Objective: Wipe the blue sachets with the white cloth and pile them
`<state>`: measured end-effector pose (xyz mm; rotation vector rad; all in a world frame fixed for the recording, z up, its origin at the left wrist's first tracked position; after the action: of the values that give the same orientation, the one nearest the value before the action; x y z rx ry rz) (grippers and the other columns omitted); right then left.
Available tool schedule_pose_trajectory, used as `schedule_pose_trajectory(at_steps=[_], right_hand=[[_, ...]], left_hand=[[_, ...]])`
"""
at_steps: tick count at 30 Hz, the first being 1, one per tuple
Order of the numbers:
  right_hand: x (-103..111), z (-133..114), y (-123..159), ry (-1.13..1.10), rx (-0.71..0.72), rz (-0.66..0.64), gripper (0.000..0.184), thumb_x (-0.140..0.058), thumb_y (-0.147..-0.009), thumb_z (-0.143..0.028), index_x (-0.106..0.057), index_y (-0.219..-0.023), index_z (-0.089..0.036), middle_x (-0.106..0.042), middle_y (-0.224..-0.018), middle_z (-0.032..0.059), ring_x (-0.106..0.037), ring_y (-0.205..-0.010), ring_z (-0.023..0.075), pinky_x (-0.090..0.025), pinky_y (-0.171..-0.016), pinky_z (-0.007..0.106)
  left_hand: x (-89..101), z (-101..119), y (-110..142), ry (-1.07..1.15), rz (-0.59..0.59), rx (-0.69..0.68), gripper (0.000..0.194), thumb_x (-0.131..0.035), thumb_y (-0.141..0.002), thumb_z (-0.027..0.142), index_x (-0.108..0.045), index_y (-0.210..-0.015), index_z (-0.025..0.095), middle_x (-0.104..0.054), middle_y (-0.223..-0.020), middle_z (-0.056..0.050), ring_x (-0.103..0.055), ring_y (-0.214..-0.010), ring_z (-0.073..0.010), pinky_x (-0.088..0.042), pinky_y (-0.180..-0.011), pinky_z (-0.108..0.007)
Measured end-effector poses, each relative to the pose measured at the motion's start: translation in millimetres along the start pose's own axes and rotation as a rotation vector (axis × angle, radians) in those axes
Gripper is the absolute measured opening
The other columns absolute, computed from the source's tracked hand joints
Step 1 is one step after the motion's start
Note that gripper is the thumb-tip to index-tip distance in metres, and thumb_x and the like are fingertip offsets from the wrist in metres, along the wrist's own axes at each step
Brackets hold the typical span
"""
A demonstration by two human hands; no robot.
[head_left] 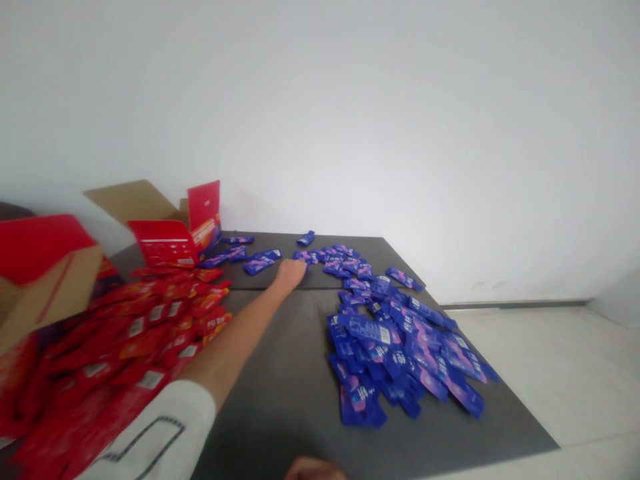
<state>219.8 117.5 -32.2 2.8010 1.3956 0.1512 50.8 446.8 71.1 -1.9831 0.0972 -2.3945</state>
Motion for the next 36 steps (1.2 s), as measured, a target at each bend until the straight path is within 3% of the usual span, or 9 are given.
schedule_pose_trajectory(at_steps=[3,6,10,15,20,22,26,32,36], right_hand=[[-5,-2,-1,-0.002,0.07,0.045,0.04,-0.071,-0.081,-0.069,-0.083,-0.097,-0.035,-0.063,-0.068,0.0042,-0.065,-0.067,0.0236,-0.052,-0.06,0.031],[-9,-14,2,-0.03,0.167,0.059,0.058,-0.069,-0.075,-0.079,-0.085,-0.097,-0.028,-0.067,-0.077,0.0077,-0.065,-0.074,0.025,-0.053,-0.069,0.035],[-11,-38,13,-0.042,0.218,0.082,0.059,-0.069,-0.08,-0.071,-0.085,-0.097,-0.018,-0.068,-0.086,0.0118,-0.063,-0.075,0.0214,-0.049,-0.068,0.031],[-12,-61,20,-0.016,0.141,0.132,0.051,-0.073,-0.081,-0.065,-0.082,-0.086,-0.015,-0.065,-0.082,0.0092,-0.059,-0.07,0.0189,-0.044,-0.064,0.029],[-11,-63,23,-0.04,0.2,0.151,0.052,-0.068,-0.086,-0.066,-0.079,-0.083,-0.016,-0.064,-0.082,0.0091,-0.058,-0.071,0.02,-0.045,-0.067,0.031],[-9,-60,24,-0.041,0.188,0.172,0.051,-0.069,-0.087,-0.066,-0.077,-0.082,-0.016,-0.064,-0.083,0.0089,-0.058,-0.072,0.0204,-0.046,-0.068,0.031],[-10,-66,24,0.011,0.183,0.192,0.049,-0.066,-0.091,-0.063,-0.076,-0.086,-0.015,-0.064,-0.085,0.0094,-0.06,-0.075,0.0216,-0.047,-0.068,0.032],[-7,-64,21,0.128,0.133,0.372,0.037,-0.069,-0.093,-0.052,-0.075,-0.089,-0.016,-0.067,-0.088,0.0087,-0.06,-0.079,0.0225,-0.051,-0.073,0.033],[-1,-66,10,0.208,0.088,0.564,0.029,-0.065,-0.099,-0.04,-0.075,-0.11,-0.016,-0.072,-0.103,0.0114,-0.065,-0.09,0.0239,-0.055,-0.082,0.035]], left_hand=[[19.5,-2,21,0.084,0.013,0.051,0.037,-0.065,-0.1,0.039,-0.062,-0.13,0.016,-0.065,-0.129,-0.011,-0.066,-0.111,-0.0245,-0.058,-0.094,-0.046],[39.2,-6,54,0.2,0.0,0.077,0.034,-0.063,-0.101,0.042,-0.065,-0.122,0.015,-0.069,-0.118,-0.009,-0.069,-0.102,-0.0213,-0.059,-0.09,-0.043],[53.0,-16,127,0.399,-0.057,0.064,0.048,-0.031,-0.111,0.043,-0.067,-0.097,0.015,-0.072,-0.079,-0.004,-0.07,-0.069,-0.0163,-0.057,-0.073,-0.03],[35.6,-37,246,0.63,-0.16,0.063,0.047,-0.027,-0.107,0.051,-0.063,-0.101,0.021,-0.072,-0.076,0.0,-0.067,-0.051,-0.0153,-0.049,-0.048,-0.024],[3.6,-65,332,0.876,-0.264,0.179,0.047,-0.036,-0.103,0.051,-0.051,-0.141,0.027,-0.076,-0.09,-0.003,-0.067,-0.049,-0.0174,-0.05,-0.046,-0.027],[-3.6,-78,349,0.836,-0.245,0.252,0.052,-0.034,-0.105,0.048,-0.043,-0.15,0.026,-0.077,-0.095,-0.006,-0.07,-0.055,-0.0195,-0.056,-0.055,-0.03],[-5.2,-91,364,0.57,-0.101,0.249,0.054,-0.032,-0.107,0.038,-0.034,-0.158,0.019,-0.075,-0.117,-0.016,-0.077,-0.097,-0.0283,-0.058,-0.086,-0.039],[10.1,-77,408,0.325,0.207,-0.023,0.049,-0.043,-0.107,0.038,-0.045,-0.154,0.022,-0.057,-0.145,-0.016,-0.057,-0.132,-0.029,-0.045,-0.114,-0.049],[8.6,-65,442,0.226,0.19,-0.259,0.039,-0.051,-0.105,0.033,-0.059,-0.143,0.027,-0.058,-0.147,-0.011,-0.055,-0.133,-0.0273,-0.047,-0.113,-0.045]])
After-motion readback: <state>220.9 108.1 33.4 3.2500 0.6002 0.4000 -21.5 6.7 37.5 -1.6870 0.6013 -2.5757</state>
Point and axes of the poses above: each hand's wrist, its own y-axis away from the middle knuckle, its own x-axis out of the back of the hand, z = x × y, the point moved 5 cm from there along -y, towards the middle knuckle
